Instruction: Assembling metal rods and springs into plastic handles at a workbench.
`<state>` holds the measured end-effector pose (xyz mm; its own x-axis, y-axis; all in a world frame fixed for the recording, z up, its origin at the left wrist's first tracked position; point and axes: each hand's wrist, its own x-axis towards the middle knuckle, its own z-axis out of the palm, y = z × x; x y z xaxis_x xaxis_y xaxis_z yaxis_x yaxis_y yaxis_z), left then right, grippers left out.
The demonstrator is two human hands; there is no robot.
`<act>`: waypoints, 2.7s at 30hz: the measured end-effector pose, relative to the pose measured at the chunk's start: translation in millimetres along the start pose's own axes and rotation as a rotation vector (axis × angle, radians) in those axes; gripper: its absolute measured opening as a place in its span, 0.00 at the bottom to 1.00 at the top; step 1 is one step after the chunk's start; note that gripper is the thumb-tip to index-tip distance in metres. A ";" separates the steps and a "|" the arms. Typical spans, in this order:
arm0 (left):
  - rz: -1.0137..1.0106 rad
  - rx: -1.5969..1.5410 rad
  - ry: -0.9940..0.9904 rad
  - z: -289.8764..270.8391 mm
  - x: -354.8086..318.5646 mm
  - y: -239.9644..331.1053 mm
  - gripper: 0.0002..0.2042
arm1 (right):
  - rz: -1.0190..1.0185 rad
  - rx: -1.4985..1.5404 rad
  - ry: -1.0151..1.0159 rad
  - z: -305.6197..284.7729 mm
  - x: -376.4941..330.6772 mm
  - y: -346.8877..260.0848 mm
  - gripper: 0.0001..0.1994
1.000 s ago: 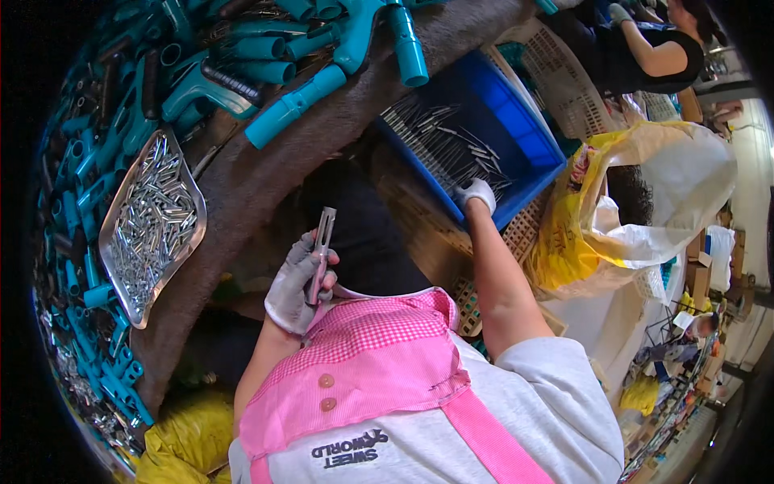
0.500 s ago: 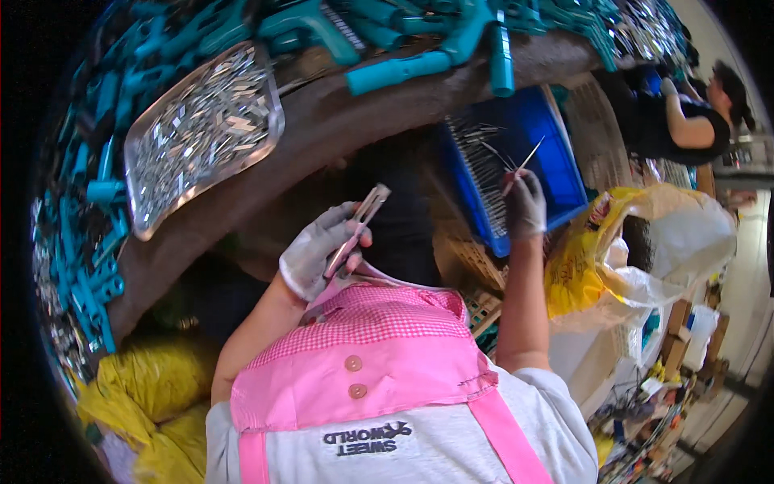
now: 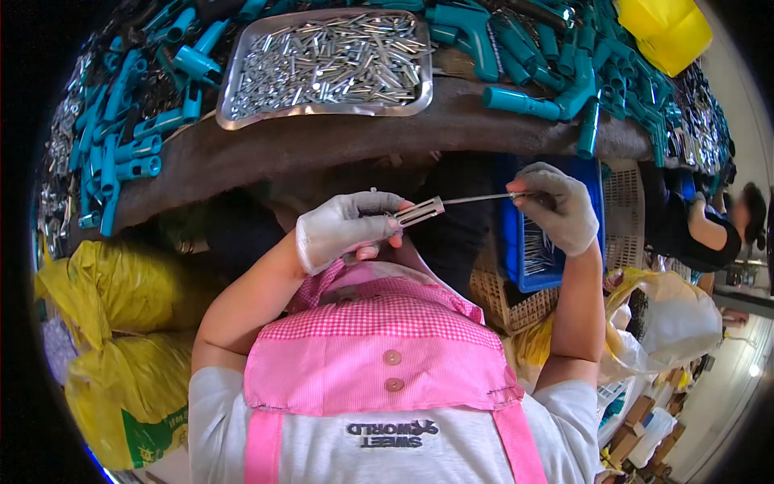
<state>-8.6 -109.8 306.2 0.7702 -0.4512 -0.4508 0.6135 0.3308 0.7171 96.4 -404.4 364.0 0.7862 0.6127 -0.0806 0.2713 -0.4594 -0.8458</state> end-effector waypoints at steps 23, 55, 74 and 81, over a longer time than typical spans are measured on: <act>-0.113 -0.070 -0.188 -9.4 2.8 -31.3 0.23 | 0.306 0.587 -0.152 79.0 -4.1 12.8 0.10; 0.045 -0.656 -0.177 -21.6 -34.1 -6.5 0.19 | 0.130 0.681 -0.076 134.5 56.3 -43.2 0.14; 0.205 -0.835 0.154 -20.0 -54.2 9.3 0.15 | -0.461 -0.547 0.388 -7.0 249.0 -84.8 0.09; 0.306 -0.787 0.230 -18.2 -62.0 9.5 0.17 | -0.701 -1.141 0.210 74.2 344.5 -110.4 0.07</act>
<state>-47.4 -63.6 331.3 0.8849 -0.0984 -0.4553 0.2504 0.9246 0.2869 296.1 -94.9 390.5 0.3354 0.8743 0.3510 0.8713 -0.4295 0.2373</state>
